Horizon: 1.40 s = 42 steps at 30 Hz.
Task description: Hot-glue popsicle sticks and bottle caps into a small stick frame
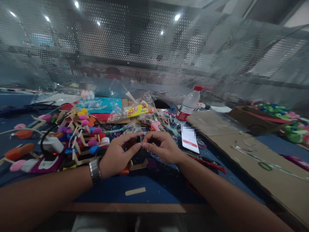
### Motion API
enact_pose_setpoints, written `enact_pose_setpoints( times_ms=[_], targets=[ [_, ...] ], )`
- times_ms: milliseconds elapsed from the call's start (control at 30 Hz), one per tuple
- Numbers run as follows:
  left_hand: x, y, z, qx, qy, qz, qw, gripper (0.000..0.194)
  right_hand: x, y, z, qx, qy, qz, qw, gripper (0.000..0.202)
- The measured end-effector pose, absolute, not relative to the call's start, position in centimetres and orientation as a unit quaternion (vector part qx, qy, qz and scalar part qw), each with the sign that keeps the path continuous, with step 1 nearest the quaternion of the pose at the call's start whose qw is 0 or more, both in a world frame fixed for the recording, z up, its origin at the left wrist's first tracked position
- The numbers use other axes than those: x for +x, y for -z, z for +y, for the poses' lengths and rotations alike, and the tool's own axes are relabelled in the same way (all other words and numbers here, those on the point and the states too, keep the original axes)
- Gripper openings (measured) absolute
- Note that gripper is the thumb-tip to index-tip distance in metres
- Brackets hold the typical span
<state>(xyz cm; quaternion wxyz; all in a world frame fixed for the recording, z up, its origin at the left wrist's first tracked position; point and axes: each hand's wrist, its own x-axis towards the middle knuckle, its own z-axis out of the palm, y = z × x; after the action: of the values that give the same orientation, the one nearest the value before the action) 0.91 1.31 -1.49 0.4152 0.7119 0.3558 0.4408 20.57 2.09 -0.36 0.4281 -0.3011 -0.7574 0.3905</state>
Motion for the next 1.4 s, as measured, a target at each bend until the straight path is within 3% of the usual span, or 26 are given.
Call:
enact_pose_setpoints(
  times_ms=[200,333,467,700,1167,1400],
  targets=[
    [1.1,1.4,1.1,0.702,-0.451,0.349,0.426,0.038,20.3,0.3,2.0,-0.316,-0.327,-0.779,0.431,0.017],
    [1.1,1.2,1.1,0.702,-0.454,0.350,0.422,0.022,20.0,0.5,2.0,-0.320,-0.256,-0.799,0.440,0.012],
    [1.1,1.0,1.1,0.725,-0.429,0.362,0.401,0.027,19.9,0.9,2.1,-0.302,-0.181,-0.829,0.434,0.006],
    [1.0,0.8,1.0,0.748,-0.425,0.360,0.361,0.025,20.1,0.8,1.9,-0.286,-0.100,-0.860,0.410,0.011],
    [0.9,0.4,1.1,0.776,-0.426,0.326,0.331,0.022,20.1,0.1,1.3,-0.296,-0.090,-0.858,0.411,0.006],
    [0.8,0.7,1.0,0.781,-0.418,0.325,0.331,0.023,20.2,0.3,1.5,-0.268,-0.106,-0.864,0.413,0.015]
  ],
)
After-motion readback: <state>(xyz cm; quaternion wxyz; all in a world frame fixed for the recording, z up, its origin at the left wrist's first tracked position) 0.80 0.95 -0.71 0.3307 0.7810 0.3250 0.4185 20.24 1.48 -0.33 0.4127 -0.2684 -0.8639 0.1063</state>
